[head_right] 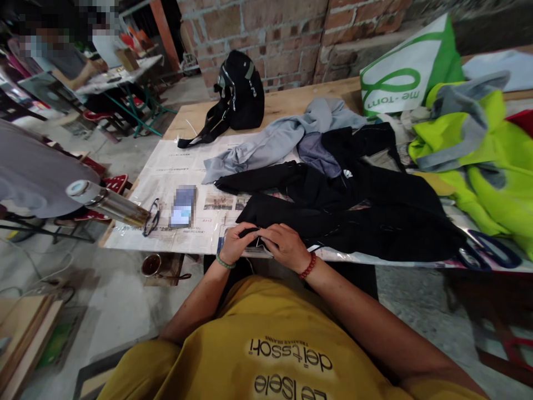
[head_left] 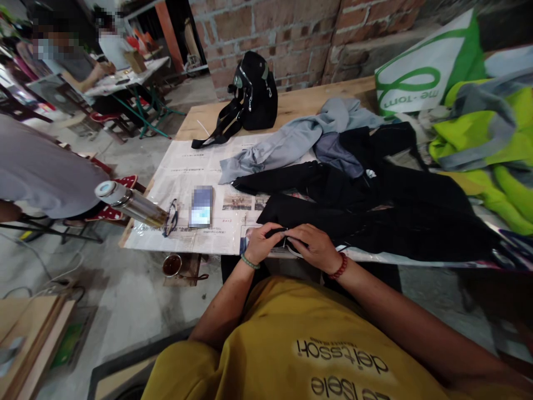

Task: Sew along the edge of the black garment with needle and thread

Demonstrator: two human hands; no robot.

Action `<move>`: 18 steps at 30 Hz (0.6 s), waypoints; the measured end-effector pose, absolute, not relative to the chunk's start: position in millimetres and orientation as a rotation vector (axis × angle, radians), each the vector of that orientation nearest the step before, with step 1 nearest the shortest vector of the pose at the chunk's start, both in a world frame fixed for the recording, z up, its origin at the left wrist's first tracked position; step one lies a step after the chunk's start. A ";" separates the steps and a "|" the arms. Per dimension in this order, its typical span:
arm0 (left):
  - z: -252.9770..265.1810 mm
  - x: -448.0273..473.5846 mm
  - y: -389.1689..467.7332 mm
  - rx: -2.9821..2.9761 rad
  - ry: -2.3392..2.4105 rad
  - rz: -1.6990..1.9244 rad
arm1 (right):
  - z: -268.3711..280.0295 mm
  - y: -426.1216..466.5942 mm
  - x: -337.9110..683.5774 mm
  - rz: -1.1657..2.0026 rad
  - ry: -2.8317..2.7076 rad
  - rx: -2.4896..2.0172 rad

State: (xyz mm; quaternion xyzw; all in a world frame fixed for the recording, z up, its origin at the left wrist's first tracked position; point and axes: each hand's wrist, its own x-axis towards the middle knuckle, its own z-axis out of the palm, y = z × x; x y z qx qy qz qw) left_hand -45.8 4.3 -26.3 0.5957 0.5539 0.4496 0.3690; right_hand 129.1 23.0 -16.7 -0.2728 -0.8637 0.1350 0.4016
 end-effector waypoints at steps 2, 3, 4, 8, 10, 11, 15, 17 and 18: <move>-24.1 -45.2 4.0 1.527 1.396 1.172 | -17.3 22.3 128.4 0.329 -2.197 -0.670; -23.4 -45.1 3.9 1.527 1.390 1.176 | -17.3 22.1 127.9 0.324 -2.200 -0.666; -23.1 -45.2 3.8 1.525 1.389 1.178 | -17.2 22.0 127.4 0.321 -2.202 -0.664; -23.6 -45.8 3.9 1.524 1.374 1.191 | -16.0 22.4 126.8 0.332 -2.221 -0.675; -24.0 -46.1 4.0 1.517 1.363 1.205 | -15.8 22.9 127.6 0.336 -2.241 -0.680; -24.0 -46.2 4.1 1.511 1.359 1.208 | -15.9 23.1 128.1 0.333 -2.251 -0.679; -24.7 -46.4 4.0 1.492 1.338 1.213 | -17.4 22.9 128.9 0.294 -2.253 -0.694; -25.8 -46.7 4.0 1.494 1.324 1.221 | -18.0 22.8 128.3 0.274 -2.254 -0.702; -26.4 -47.0 4.0 1.499 1.320 1.226 | -18.2 22.8 127.9 0.265 -2.259 -0.700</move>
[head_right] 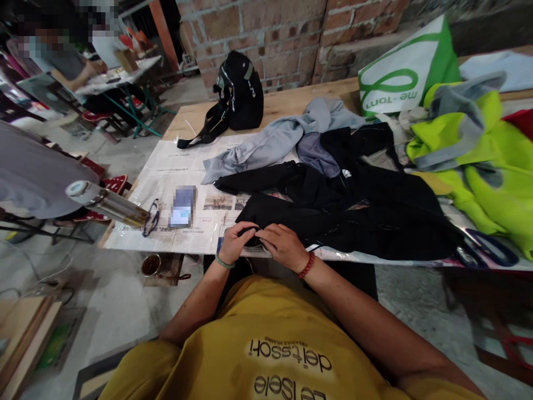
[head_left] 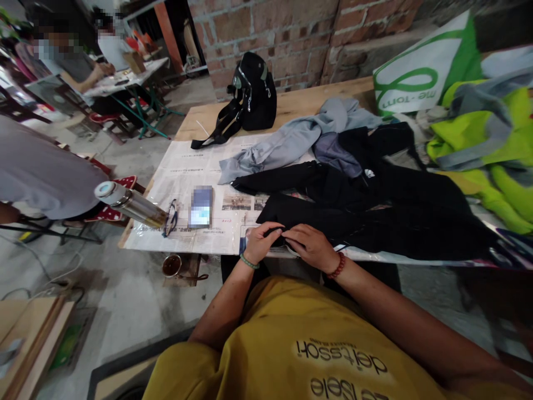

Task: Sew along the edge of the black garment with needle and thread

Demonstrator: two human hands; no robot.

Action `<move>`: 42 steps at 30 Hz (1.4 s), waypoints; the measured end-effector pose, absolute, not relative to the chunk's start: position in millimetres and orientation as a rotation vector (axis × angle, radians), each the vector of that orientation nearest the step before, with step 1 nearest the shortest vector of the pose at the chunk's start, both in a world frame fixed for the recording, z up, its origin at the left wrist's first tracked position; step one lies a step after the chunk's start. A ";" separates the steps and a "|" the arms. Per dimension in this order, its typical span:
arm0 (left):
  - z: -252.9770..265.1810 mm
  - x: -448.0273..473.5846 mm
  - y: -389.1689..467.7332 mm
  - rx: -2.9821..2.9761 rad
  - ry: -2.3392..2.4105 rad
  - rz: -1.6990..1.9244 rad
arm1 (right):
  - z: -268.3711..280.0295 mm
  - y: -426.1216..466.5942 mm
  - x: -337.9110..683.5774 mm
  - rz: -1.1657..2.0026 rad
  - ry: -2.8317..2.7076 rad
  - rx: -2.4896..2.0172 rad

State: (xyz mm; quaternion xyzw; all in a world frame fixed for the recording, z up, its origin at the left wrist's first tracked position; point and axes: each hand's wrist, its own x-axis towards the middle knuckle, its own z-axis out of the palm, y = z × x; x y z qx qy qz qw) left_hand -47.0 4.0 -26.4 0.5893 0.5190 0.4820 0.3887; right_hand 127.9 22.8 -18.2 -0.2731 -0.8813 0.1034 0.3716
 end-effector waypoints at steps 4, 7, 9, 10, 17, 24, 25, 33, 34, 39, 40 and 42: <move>-27.7 -47.7 4.0 1.519 1.305 1.225 | -17.1 23.4 125.6 0.255 -2.264 -0.695; -27.3 -47.7 4.1 1.511 1.289 1.224 | -14.5 23.7 123.5 0.324 -2.229 -0.716; -27.2 -47.7 4.1 1.509 1.289 1.224 | -12.8 23.5 122.2 0.411 -2.188 -0.758; -27.4 -47.7 4.1 1.514 1.297 1.222 | -12.2 23.4 121.7 0.453 -2.154 -0.782; -27.5 -48.0 4.7 1.548 1.380 1.187 | -12.1 24.6 121.8 0.427 -1.994 -0.857; -29.3 -46.7 6.1 1.553 1.417 1.154 | -4.8 24.3 120.1 0.174 -2.212 -0.640; -29.3 -46.9 6.1 1.556 1.419 1.153 | -4.1 24.4 119.7 0.163 -2.225 -0.619; -25.1 -47.8 4.9 1.583 1.344 1.151 | -5.0 26.4 118.2 0.377 -2.163 -0.684; -24.8 -47.7 4.9 1.581 1.338 1.154 | -5.5 26.6 118.2 0.395 -2.155 -0.690; -23.9 -47.1 4.7 1.573 1.367 1.146 | -7.5 28.5 120.0 0.358 -2.232 -0.695; -24.0 -47.1 4.7 1.573 1.382 1.147 | -7.3 28.9 120.5 0.341 -2.247 -0.693; -24.7 -47.0 5.0 1.581 1.407 1.146 | -5.5 29.1 121.1 0.324 -2.237 -0.691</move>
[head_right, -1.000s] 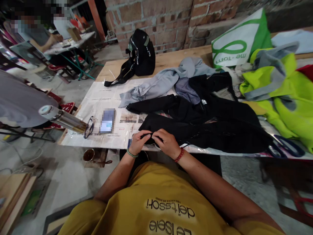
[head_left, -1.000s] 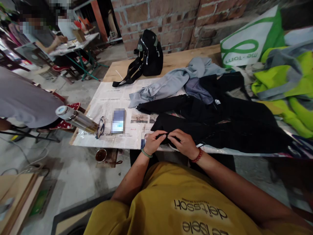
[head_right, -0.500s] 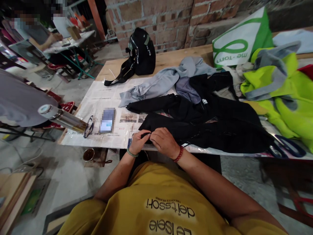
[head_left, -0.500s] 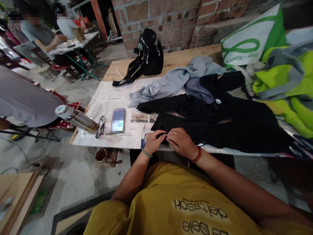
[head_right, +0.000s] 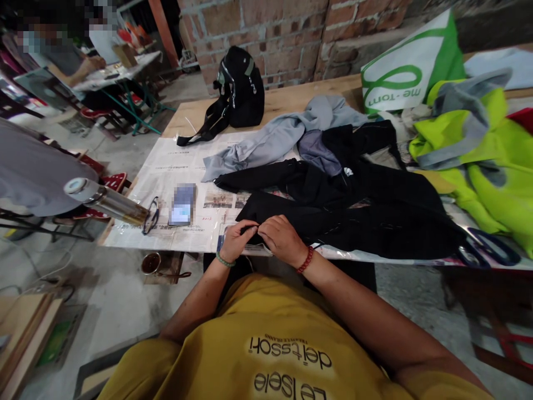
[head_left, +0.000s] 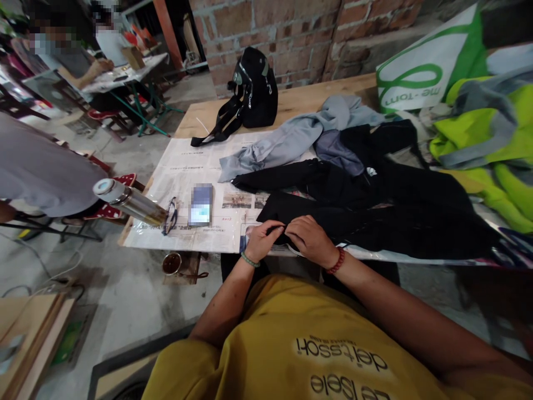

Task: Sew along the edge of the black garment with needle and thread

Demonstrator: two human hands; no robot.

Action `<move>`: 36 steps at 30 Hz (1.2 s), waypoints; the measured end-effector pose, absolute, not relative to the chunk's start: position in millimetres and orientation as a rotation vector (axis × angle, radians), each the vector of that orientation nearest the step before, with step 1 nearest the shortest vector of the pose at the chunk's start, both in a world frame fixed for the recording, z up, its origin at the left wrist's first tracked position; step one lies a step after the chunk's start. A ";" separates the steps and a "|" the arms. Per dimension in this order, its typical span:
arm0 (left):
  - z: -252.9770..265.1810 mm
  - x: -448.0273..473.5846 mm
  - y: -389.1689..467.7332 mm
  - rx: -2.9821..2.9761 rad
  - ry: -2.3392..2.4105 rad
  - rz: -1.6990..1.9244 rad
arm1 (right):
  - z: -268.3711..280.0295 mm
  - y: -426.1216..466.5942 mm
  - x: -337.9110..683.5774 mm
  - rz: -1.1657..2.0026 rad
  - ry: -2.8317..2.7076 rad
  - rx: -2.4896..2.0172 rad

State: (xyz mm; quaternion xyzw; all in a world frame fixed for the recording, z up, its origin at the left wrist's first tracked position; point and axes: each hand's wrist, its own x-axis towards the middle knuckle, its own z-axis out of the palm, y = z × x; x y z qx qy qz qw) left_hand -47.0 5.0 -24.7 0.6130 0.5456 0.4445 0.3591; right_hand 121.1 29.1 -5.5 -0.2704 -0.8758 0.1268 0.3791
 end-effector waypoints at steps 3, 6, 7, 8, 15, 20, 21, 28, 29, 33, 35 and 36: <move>-27.0 -46.5 6.4 1.624 1.406 1.140 | -0.2 28.1 120.0 0.355 -2.150 -0.696; -29.9 -45.5 8.6 1.646 1.398 1.140 | 4.0 26.6 117.4 0.379 -2.088 -0.684; -30.6 -45.1 9.2 1.648 1.404 1.138 | 4.3 26.2 116.7 0.378 -2.078 -0.679; -31.0 -44.6 9.7 1.650 1.411 1.136 | 4.2 25.9 116.1 0.375 -2.068 -0.677; -27.6 -42.0 9.0 1.716 1.398 1.083 | 14.3 24.5 115.9 0.391 -1.995 -0.684; -28.8 -43.2 7.2 1.688 1.344 1.147 | 34.4 21.9 111.8 0.538 -1.917 -0.786; -29.6 -43.8 6.9 1.670 1.332 1.165 | 36.3 20.9 110.4 0.652 -1.878 -0.814; -30.2 -45.5 5.4 1.636 1.330 1.141 | 42.5 26.1 104.6 1.948 -1.041 -0.810; -29.9 -45.3 5.5 1.633 1.329 1.143 | 43.1 29.6 105.4 2.038 -0.944 -0.815; -29.9 -44.6 6.1 1.624 1.357 1.154 | 42.4 42.6 111.7 1.899 -0.884 -0.871; -30.2 -44.4 6.4 1.610 1.389 1.169 | 41.5 46.9 116.1 1.593 -1.035 -0.894; -30.2 -44.4 6.6 1.601 1.403 1.174 | 41.2 48.5 118.8 1.398 -1.145 -0.916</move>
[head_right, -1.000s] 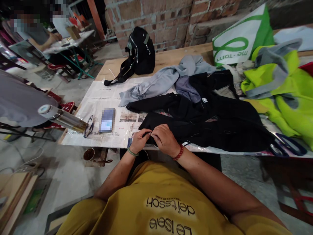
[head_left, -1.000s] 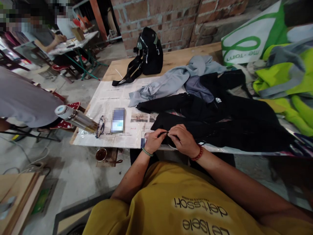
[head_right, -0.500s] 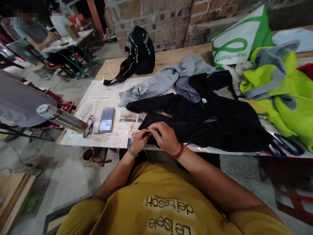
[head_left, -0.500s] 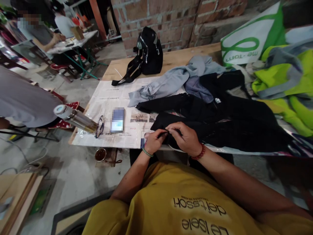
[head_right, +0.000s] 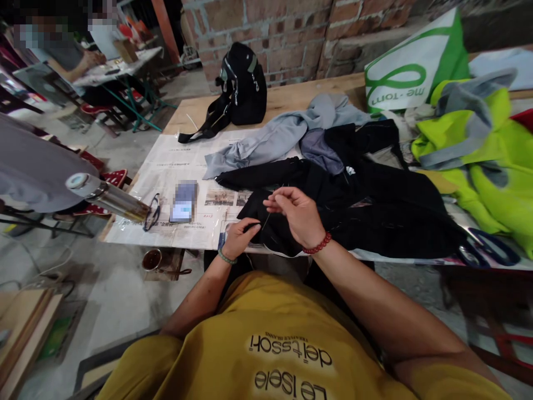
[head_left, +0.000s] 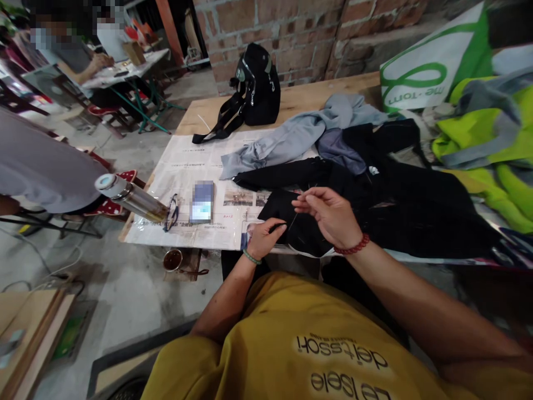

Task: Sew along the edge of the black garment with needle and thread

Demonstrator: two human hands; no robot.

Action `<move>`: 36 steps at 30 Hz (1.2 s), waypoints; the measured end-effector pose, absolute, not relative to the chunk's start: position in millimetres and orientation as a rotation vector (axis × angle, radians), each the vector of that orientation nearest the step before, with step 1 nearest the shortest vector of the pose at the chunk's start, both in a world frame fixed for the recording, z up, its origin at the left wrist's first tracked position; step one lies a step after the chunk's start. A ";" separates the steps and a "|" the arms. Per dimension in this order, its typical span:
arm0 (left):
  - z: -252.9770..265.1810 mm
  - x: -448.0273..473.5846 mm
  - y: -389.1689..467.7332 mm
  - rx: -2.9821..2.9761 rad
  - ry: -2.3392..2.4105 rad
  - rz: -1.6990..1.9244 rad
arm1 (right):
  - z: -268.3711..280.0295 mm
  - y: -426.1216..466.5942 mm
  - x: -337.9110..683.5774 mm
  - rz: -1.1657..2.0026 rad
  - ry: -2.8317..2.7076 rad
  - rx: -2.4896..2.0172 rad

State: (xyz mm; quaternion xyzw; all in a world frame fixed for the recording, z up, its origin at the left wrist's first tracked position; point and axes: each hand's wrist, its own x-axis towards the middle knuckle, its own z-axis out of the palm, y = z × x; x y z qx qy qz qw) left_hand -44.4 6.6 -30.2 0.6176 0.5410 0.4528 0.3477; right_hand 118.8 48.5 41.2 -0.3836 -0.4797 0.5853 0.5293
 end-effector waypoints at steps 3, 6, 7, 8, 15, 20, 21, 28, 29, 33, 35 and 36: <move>-29.2 -44.5 6.5 1.578 1.432 1.180 | 40.9 53.0 129.1 0.765 -1.543 -0.961; -28.5 -44.9 6.0 1.565 1.421 1.180 | 39.2 58.6 140.8 0.306 -1.855 -0.896; -28.9 -45.1 5.9 1.559 1.414 1.180 | 38.1 60.7 144.3 0.210 -1.915 -0.871; -29.7 -45.2 5.9 1.548 1.412 1.182 | 36.8 62.8 147.6 0.137 -1.957 -0.856; -39.0 -45.4 7.3 1.422 1.438 1.219 | 30.5 72.4 160.5 -0.027 -2.018 -0.892; -39.9 -45.6 7.5 1.403 1.450 1.232 | 34.8 70.8 159.5 0.050 -1.950 -0.917; -39.5 -45.5 7.5 1.404 1.451 1.237 | 36.1 69.2 157.9 0.088 -1.923 -0.932; -38.6 -44.8 7.7 1.408 1.417 1.298 | 38.2 29.1 133.1 0.929 -1.585 -1.100; -39.0 -45.0 7.6 1.412 1.423 1.298 | 35.9 20.1 128.9 1.065 -1.589 -1.102; -39.9 -46.0 7.2 1.433 1.428 1.310 | 21.3 -6.3 114.9 1.358 -1.792 -1.113; -39.1 -46.3 7.2 1.463 1.391 1.334 | 14.5 -9.4 110.8 1.328 -1.860 -1.167; -38.6 -46.4 7.3 1.479 1.366 1.346 | 12.0 -8.7 109.7 1.293 -1.866 -1.197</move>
